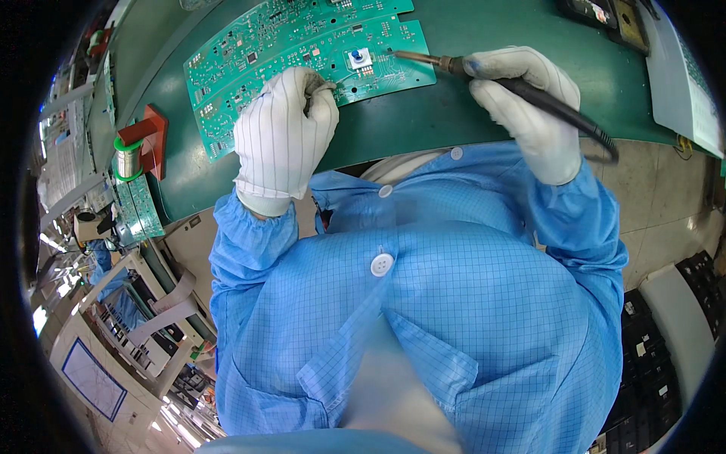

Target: Soldering electronic components onto a printed circuit board at a manual assembly station.

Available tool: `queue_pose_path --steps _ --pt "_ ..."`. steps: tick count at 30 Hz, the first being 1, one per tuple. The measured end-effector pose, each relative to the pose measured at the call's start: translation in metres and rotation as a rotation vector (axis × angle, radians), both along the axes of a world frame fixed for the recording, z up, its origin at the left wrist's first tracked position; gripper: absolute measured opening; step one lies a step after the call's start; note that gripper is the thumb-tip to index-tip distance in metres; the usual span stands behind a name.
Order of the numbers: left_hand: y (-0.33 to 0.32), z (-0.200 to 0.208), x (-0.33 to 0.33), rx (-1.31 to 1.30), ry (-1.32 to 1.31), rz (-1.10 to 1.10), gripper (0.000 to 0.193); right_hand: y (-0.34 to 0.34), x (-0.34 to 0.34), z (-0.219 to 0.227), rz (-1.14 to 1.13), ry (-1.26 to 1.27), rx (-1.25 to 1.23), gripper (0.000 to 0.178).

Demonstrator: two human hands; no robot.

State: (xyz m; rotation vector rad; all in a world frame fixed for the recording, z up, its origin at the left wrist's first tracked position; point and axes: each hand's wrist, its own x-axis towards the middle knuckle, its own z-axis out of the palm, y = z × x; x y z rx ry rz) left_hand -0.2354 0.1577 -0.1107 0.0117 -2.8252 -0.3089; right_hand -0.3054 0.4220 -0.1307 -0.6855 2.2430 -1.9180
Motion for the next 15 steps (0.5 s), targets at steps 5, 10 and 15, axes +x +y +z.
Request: queue_pose_path --steps 5,10,15 --pt "-0.012 0.009 -0.011 -0.005 -0.162 -0.020 0.011 0.011 -0.024 -0.004 0.280 0.246 0.040 0.022" --pt "-0.025 0.012 -0.021 0.138 -0.212 -0.165 0.014 0.009 -0.023 0.000 0.290 0.313 0.099 0.023" --pt "-0.024 0.013 -0.021 0.132 -0.258 -0.149 0.015 0.010 -0.023 -0.001 0.282 0.267 0.099 0.023"
